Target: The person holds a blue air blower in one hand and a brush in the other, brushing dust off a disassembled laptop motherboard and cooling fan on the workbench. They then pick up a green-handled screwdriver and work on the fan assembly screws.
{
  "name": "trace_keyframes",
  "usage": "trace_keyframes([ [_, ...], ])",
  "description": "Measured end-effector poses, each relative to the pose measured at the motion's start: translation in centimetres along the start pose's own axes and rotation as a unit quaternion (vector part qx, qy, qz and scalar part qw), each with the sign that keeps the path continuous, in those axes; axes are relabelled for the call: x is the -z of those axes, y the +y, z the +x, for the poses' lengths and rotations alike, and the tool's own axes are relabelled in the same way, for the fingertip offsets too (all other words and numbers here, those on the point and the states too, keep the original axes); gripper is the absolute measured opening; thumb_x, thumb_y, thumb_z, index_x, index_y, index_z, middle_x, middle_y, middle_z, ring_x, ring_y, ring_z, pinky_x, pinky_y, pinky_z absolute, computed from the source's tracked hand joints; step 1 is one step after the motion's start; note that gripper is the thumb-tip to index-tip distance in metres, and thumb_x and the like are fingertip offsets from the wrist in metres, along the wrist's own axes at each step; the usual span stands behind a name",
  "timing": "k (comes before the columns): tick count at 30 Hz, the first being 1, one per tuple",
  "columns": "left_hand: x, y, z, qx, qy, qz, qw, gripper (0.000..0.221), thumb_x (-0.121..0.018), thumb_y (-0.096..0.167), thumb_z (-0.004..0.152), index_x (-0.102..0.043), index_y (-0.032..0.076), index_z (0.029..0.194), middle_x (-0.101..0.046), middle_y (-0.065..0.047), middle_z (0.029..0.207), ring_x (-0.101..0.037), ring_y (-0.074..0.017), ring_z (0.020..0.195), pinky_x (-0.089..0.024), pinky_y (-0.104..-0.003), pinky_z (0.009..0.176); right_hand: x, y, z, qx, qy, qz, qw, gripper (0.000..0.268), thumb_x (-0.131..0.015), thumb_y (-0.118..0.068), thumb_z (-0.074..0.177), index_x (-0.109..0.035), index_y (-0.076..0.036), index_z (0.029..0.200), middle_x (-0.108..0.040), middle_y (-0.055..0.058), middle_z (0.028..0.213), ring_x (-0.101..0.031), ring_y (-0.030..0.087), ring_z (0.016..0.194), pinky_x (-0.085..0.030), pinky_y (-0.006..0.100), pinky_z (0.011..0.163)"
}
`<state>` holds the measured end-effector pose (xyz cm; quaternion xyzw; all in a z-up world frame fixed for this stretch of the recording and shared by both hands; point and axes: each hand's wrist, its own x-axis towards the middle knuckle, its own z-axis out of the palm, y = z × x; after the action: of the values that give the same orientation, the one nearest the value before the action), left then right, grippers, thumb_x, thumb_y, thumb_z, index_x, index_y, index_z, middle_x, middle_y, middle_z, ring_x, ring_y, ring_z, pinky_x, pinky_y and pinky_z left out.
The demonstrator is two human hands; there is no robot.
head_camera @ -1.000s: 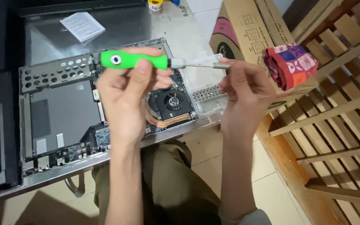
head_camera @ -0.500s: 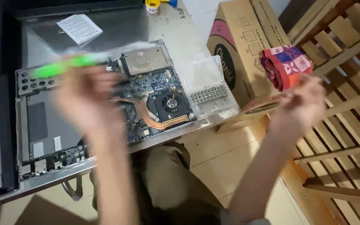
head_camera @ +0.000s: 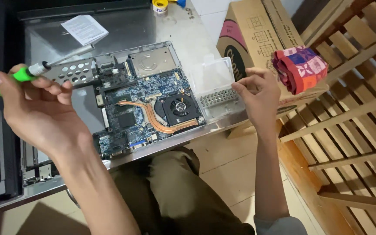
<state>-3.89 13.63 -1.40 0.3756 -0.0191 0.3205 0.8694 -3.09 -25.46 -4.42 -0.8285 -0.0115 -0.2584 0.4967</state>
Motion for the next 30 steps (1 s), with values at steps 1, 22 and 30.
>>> trace_keyframes([
  [1,-0.1,0.1,0.0,-0.001,0.001,0.001,1.000,0.041,-0.053,0.039,0.116,-0.060,-0.001,0.114,-0.051,-0.006,0.085,-0.047,-0.0152,0.074,-0.047,-0.032,0.075,-0.2,0.0,0.0,0.000,-0.002,0.001,1.000,0.014,-0.084,-0.009,0.087,-0.076,-0.001,0.095,-0.062,0.007,0.125,-0.071,0.012,0.089,-0.062,0.024,0.078],
  [22,0.2,0.2,0.3,-0.005,0.009,0.005,1.000,0.042,-0.061,0.041,0.112,-0.062,-0.001,0.112,-0.050,-0.005,0.081,-0.047,-0.0148,0.071,-0.050,-0.034,0.074,0.3,-4.0,2.1,0.035,-0.099,-0.268,0.958,0.019,-0.090,-0.020,0.070,-0.083,-0.012,0.086,-0.062,0.007,0.086,-0.060,0.025,0.084,-0.047,0.038,0.070],
  [30,0.3,0.2,0.5,-0.004,0.014,-0.002,1.000,0.041,-0.062,0.041,0.111,-0.062,0.000,0.111,-0.050,-0.004,0.080,-0.047,-0.0145,0.071,-0.050,-0.034,0.073,0.3,-2.5,2.2,0.082,-0.103,-0.222,0.966,0.020,-0.091,-0.014,0.069,-0.080,-0.009,0.084,-0.057,0.007,0.073,-0.057,0.021,0.073,-0.045,0.036,0.065],
])
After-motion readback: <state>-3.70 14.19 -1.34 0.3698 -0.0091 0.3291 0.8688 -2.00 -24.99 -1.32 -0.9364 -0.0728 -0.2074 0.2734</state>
